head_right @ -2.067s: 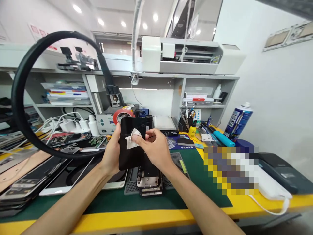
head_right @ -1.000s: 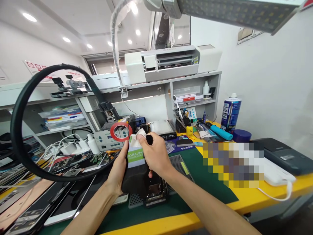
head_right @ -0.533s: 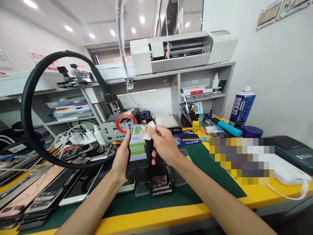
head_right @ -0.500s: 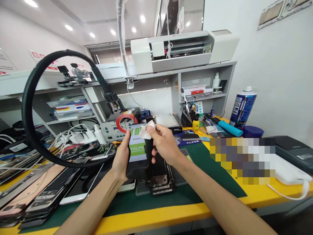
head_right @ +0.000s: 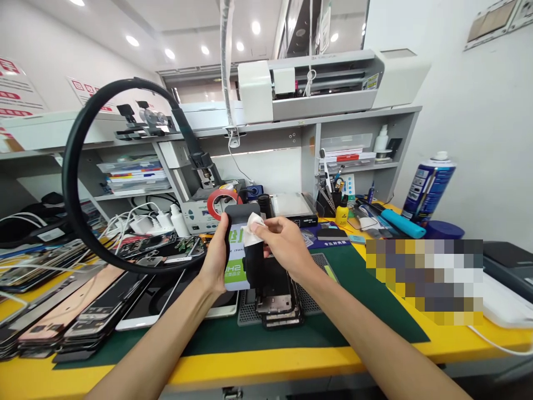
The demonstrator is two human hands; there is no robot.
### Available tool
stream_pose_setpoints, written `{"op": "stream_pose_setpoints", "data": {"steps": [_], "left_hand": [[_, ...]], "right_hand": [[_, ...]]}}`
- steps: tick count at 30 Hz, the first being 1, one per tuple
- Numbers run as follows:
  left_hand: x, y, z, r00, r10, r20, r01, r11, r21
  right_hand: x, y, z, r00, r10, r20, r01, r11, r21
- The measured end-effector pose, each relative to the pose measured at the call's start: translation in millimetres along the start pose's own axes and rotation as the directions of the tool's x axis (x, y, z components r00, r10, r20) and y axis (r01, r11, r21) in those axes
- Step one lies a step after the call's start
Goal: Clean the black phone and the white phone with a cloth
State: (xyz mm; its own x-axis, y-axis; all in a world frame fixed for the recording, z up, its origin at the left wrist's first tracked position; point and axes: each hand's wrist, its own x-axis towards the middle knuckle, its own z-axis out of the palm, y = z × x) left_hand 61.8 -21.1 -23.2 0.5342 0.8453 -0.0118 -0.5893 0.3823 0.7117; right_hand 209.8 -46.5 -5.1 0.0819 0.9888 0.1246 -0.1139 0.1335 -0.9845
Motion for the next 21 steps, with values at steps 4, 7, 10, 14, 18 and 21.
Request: {"op": "stream_pose_setpoints", "data": {"steps": [4,7,10,14,18,21], "left_hand": [[1.9,1.7,-0.3,0.998,0.066,-0.007,-0.066,0.998,0.006],[3.0,3.9,0.6,0.994,0.107,-0.015,-0.107,0.994,0.008],[4.2,6.6,1.2,0.995,0.101,-0.020,-0.102,0.995,-0.011],[4.3,9.8,1.1,0.993,0.116,-0.026,-0.117,0.993,-0.024],[2.7,11.8,0.6,0.993,0.107,-0.047,-0.109,0.993,-0.044],[2.9,11.7,-0.7,0.994,0.091,-0.056,-0.093,0.995,-0.028]], "right_hand": [[0.5,0.9,-0.5,0.997,0.072,-0.013,-0.073,0.991,-0.109],[1.1,3.2,-2.1,0.993,0.100,0.070,-0.091,0.988,-0.122],[1.0,5.4,-3.5,0.988,0.056,0.141,-0.047,0.997,-0.069],[0.3,6.3,-5.3,0.971,0.042,0.237,-0.055,0.997,0.049],[-0.2,5.9,-7.0,0.952,0.093,0.290,-0.128,0.987,0.102],[-0.3,6.4,-6.6,0.951,0.118,0.285,-0.158,0.980,0.120]]}}
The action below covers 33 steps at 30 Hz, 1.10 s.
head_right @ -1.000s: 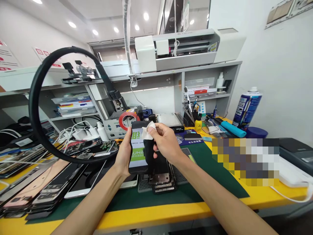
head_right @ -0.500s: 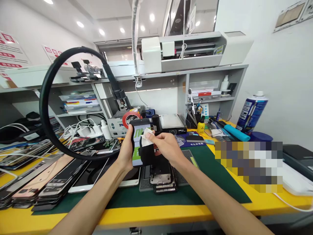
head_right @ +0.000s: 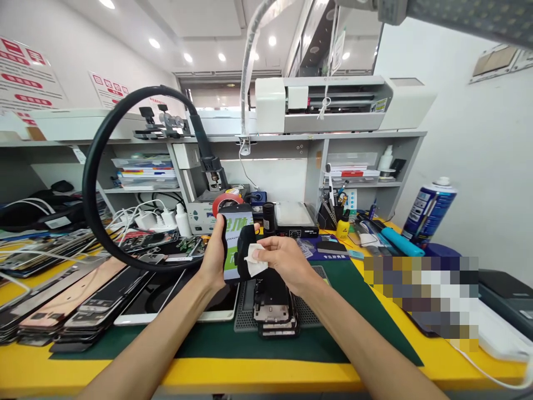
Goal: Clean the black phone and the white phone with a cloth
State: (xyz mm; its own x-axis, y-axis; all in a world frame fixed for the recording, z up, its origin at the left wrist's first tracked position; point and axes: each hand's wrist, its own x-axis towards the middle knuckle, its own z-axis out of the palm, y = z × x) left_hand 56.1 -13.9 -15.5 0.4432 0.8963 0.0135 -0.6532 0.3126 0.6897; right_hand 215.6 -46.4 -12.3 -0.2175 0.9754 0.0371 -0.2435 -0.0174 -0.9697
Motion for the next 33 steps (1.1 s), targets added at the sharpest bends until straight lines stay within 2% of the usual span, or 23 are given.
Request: {"op": "stream_pose_setpoints", "data": {"steps": [4,8,10,13,15,26,29,33], "left_hand": [[1.7,-2.7,-1.0,0.999,0.040,0.018,-0.041,0.999,0.031],[1.7,-2.2,0.0,0.995,0.044,0.084,-0.045,0.999,0.007],[1.1,0.5,0.0,0.994,0.040,0.105,-0.039,0.999,-0.007],[0.0,5.3,-0.9,0.996,0.047,0.073,-0.046,0.999,-0.024],[-0.2,7.4,-1.3,0.997,0.062,0.051,-0.062,0.998,-0.016],[2.9,13.1,-4.3,0.984,0.159,0.075,-0.161,0.987,0.020],[1.5,10.8,-1.4,0.979,0.181,0.089,-0.181,0.983,-0.006],[0.0,5.3,3.2,0.984,0.173,0.039,-0.172,0.985,-0.021]], "right_hand": [[1.6,2.1,2.7,1.000,-0.008,-0.020,0.008,1.000,0.003],[2.4,3.6,4.7,0.995,-0.004,-0.096,-0.005,0.996,-0.085],[1.5,4.1,4.6,0.996,0.059,-0.067,-0.070,0.982,-0.174],[-0.7,5.2,3.1,0.979,0.203,0.016,-0.191,0.943,-0.274],[-1.5,6.2,2.1,0.974,0.225,0.038,-0.206,0.939,-0.275],[-3.8,5.9,0.3,0.979,0.074,0.189,-0.036,0.979,-0.198],[-3.7,5.4,-0.3,0.987,0.013,0.159,0.018,0.982,-0.189],[-2.9,8.1,4.9,0.997,-0.012,0.076,0.025,0.984,-0.175]]}}
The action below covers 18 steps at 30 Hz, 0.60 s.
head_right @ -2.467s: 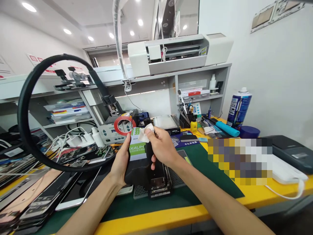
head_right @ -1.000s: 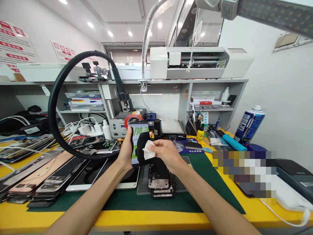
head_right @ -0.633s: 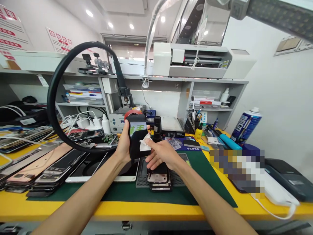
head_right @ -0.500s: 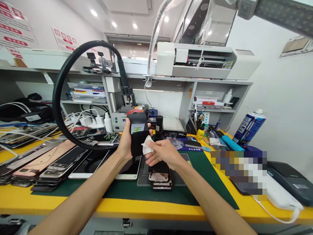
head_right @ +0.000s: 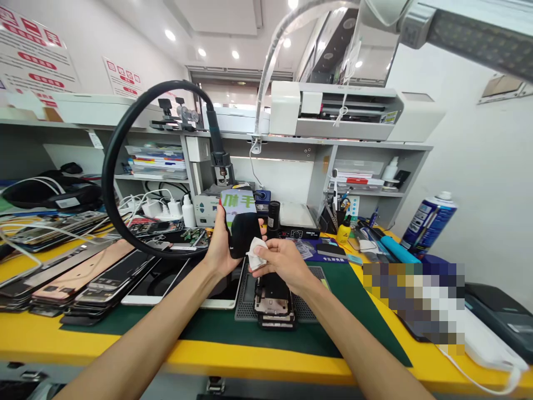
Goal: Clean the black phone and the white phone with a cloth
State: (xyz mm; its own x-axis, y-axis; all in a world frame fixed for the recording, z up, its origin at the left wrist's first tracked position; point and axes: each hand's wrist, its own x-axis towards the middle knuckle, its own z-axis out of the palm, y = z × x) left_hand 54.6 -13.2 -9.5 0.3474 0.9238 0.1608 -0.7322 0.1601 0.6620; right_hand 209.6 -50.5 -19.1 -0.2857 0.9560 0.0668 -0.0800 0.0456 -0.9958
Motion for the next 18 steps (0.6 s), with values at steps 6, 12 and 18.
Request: {"op": "stream_pose_setpoints", "data": {"steps": [6,12,18], "left_hand": [[-4.3,-6.5,2.4,0.997,-0.070,-0.044,0.067,0.996,-0.057],[-8.9,-6.3,3.7,0.997,-0.073,-0.012,0.071,0.991,-0.111],[-7.3,-6.7,6.8,0.998,-0.030,0.049,0.039,0.980,-0.196]], "right_hand": [[4.7,18.8,23.5,0.996,0.003,-0.087,-0.013,0.994,-0.112],[4.0,32.7,40.2,0.955,-0.154,-0.252,0.095,0.968,-0.231],[-2.1,19.2,40.2,0.913,-0.212,-0.347,0.129,0.960,-0.248]]}}
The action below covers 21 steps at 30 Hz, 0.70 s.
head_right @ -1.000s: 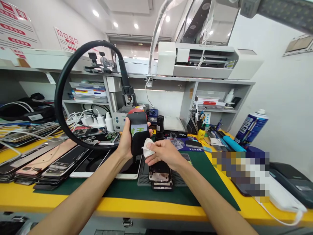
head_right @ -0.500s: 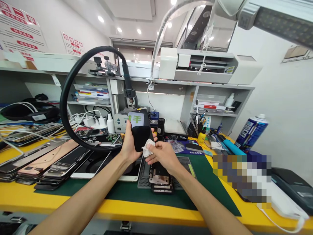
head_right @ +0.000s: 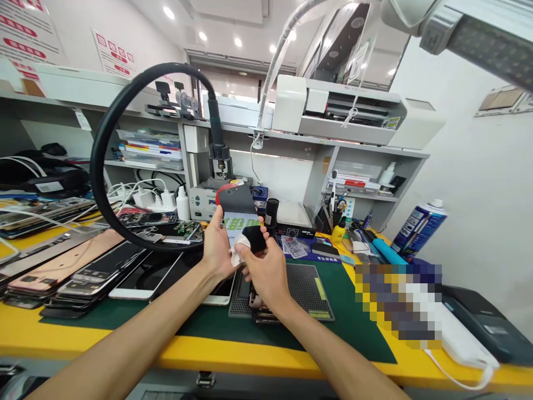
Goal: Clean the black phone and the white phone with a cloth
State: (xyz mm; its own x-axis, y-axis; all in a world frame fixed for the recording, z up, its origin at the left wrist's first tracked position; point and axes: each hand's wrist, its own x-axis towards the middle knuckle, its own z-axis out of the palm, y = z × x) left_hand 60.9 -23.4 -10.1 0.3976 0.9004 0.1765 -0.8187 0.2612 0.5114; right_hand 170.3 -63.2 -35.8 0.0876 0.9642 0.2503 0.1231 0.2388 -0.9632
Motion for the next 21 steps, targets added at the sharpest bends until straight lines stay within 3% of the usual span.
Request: {"op": "stream_pose_setpoints", "data": {"steps": [13,16,21], "left_hand": [[0.9,6.7,-6.4,1.000,-0.007,-0.021,0.008,0.999,0.031],[1.0,4.2,-9.5,0.999,0.012,-0.035,-0.012,1.000,0.002],[-1.2,-2.2,-11.4,0.999,-0.017,-0.031,0.017,1.000,-0.004]], "right_hand": [[11.6,1.8,-20.6,0.965,0.004,0.264,-0.025,0.997,0.076],[11.3,1.4,-18.0,0.969,0.009,0.247,-0.016,0.999,0.028],[6.0,2.4,-9.5,0.993,0.018,0.114,-0.002,0.990,-0.142]]}}
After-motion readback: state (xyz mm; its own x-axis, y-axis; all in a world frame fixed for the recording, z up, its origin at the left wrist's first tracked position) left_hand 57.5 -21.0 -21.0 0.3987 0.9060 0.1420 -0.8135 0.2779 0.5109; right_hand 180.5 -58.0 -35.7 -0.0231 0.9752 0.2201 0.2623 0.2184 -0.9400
